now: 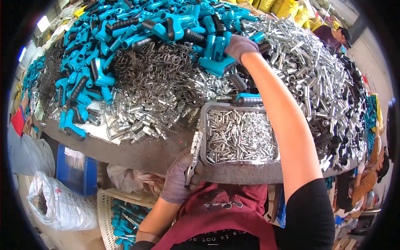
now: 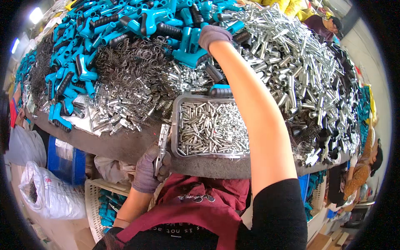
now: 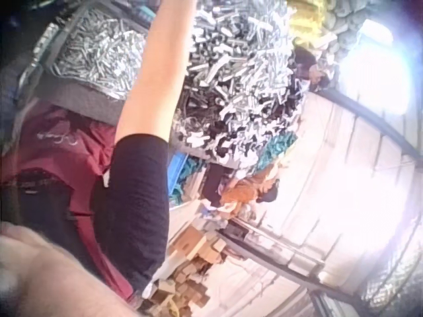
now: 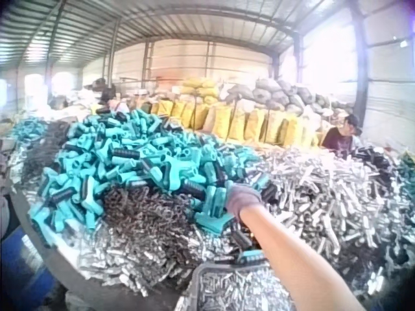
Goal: The person assembles tools by inserting metal rods, springs, and pins into metal barrels and attaching plastic handles. The person places the assembled tools into a plastic crate.
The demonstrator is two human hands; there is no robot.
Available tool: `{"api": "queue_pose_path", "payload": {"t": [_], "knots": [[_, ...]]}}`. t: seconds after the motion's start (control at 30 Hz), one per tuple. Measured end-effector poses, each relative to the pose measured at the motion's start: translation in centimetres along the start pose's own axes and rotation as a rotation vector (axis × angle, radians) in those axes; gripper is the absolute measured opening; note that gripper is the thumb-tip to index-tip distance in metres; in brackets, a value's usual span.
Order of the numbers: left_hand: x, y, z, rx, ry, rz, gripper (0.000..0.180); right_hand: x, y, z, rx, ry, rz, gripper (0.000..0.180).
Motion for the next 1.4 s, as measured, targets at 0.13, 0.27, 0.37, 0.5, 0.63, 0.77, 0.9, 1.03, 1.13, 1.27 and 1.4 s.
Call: {"api": "queue_pose_path", "payload": {"t": [0.13, 0.27, 0.37, 0.5, 0.63, 0.77, 0.9, 1.03, 1.13, 1.27, 1.4], "knots": [[0.3, 0.8, 0.2, 0.013, -0.023, -0.002, 0.036, -3.9, 2.5, 4.5, -0.169, -0.254, 0.084, 0.028], [1.8, 0.6, 0.0, 0.058, 0.079, 0.065, 0.036, -3.1, 2.1, 2.7, -0.093, 0.03, 0.201, 0.035], [2.0, 0.5, 0.5, 0.035, -0.105, 0.116, 0.041, 2.8, 3.8, -4.6, -0.052, 0.327, 0.392, 0.045], [1.9, 0.1, 0.7, 0.016, -0.092, 0.054, 0.047, 5.1, 3.2, -15.0, 0.206, 0.061, 1.138, 0.053], [0.1, 0.0, 0.3, -0.012, -0.149, 0.221, 0.064, 5.5, 4.1, -21.9, 0.138, -0.011, 1.525, 0.054], [-1.1, -1.0, -0.8, 0.04, -0.259, 0.222, 0.05, 3.9, 4.1, -24.7, 0.041, -0.104, 1.648, 0.043], [-3.2, -2.3, -2.0, 0.066, -0.293, 0.32, 0.051, 1.9, 3.6, -28.2, -0.056, -0.325, 1.664, 0.035], [-4.0, -4.8, -2.6, 0.176, -0.256, 0.315, 0.039, 1.0, 3.7, -31.8, -0.161, -0.439, 1.546, 0.026], [-5.2, -5.7, -3.0, 0.178, -0.191, 0.357, 0.032, -0.3, 4.4, -33.8, 0.085, 0.0, 1.163, 0.027], [-6.7, -6.1, -3.1, 0.013, -0.18, 0.488, 0.033, -0.2, 5.6, -35.4, 0.034, 0.028, 1.281, 0.029], [-8.2, -6.2, -3.2, 0.019, -0.305, 0.444, 0.048, -1.3, 3.8, -36.8, 0.091, -0.063, 1.171, 0.028]]}}
Point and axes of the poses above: each hand's wrist, its own z-axis towards the middle knuckle, its own x-axis out of the back of the hand, y = z × x, the point moved 3 cm from there along z, towards the middle knuckle, and after that the axes turned 14 degrees about z, right-handed, at the moved point
